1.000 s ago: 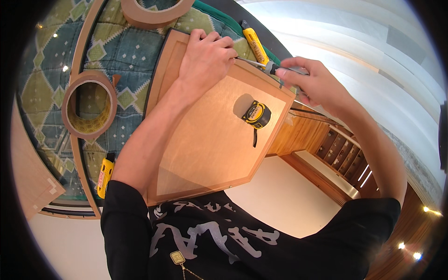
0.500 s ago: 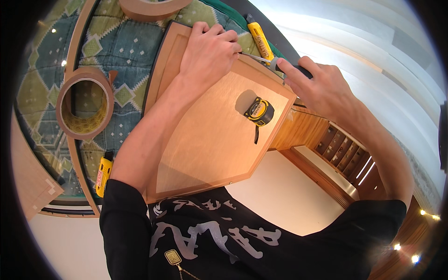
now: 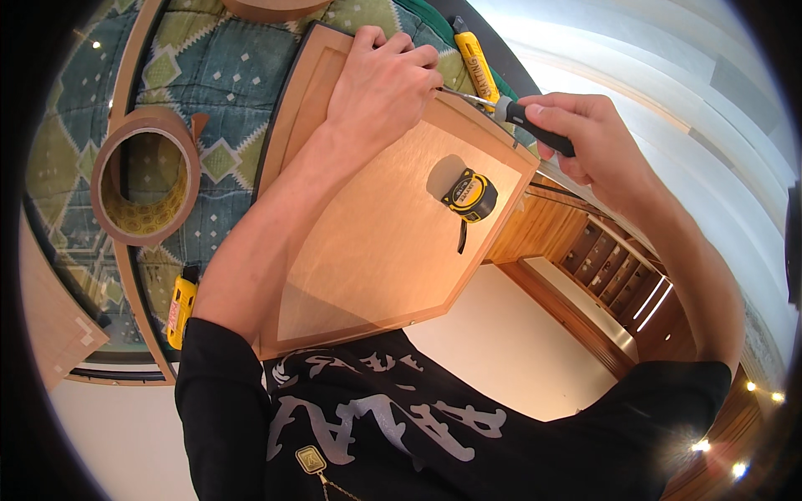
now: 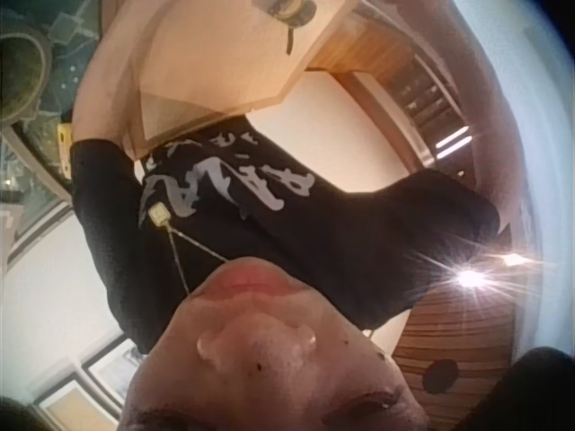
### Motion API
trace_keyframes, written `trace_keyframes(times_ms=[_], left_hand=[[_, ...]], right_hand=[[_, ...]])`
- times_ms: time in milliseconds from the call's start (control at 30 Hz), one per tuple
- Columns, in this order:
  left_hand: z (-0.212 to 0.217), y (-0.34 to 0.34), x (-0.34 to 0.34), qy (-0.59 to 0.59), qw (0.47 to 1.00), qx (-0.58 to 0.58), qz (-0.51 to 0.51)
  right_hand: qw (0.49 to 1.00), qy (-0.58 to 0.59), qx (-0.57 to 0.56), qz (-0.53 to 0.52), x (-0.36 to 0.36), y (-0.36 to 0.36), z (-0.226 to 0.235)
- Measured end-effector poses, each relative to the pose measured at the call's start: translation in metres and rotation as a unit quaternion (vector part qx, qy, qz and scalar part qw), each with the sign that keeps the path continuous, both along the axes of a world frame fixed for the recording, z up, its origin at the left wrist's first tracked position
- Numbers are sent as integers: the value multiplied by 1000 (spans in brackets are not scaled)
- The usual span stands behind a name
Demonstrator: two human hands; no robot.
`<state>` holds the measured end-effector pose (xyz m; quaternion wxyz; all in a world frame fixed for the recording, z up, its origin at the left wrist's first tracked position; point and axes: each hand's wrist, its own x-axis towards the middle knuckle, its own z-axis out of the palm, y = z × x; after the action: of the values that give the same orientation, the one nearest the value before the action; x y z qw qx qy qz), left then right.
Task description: The person measures and marks a wooden frame, then uses a screwdriver to attach metal brackets to the back. They also apply tape to the frame and handle a framed photograph.
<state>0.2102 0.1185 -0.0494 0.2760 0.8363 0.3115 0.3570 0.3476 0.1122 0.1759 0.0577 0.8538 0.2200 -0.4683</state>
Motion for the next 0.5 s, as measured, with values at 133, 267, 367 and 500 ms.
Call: trace_keyframes(times_ms=[133,267,367,500], left_hand=[[1,0,0,9,1000,-6,-6],[2,1,-1,1,1000,-16,-7],[2,2,-2,2,1000,-23,-8],[4,2,-2,3,999,-29,-17]], right_hand=[[978,-2,-36,-205,2,11,-1],[985,55,-62,-150,12,11,5],[978,-63,-6,199,-6,8,11],[629,-165,169,741,13,-25,5]])
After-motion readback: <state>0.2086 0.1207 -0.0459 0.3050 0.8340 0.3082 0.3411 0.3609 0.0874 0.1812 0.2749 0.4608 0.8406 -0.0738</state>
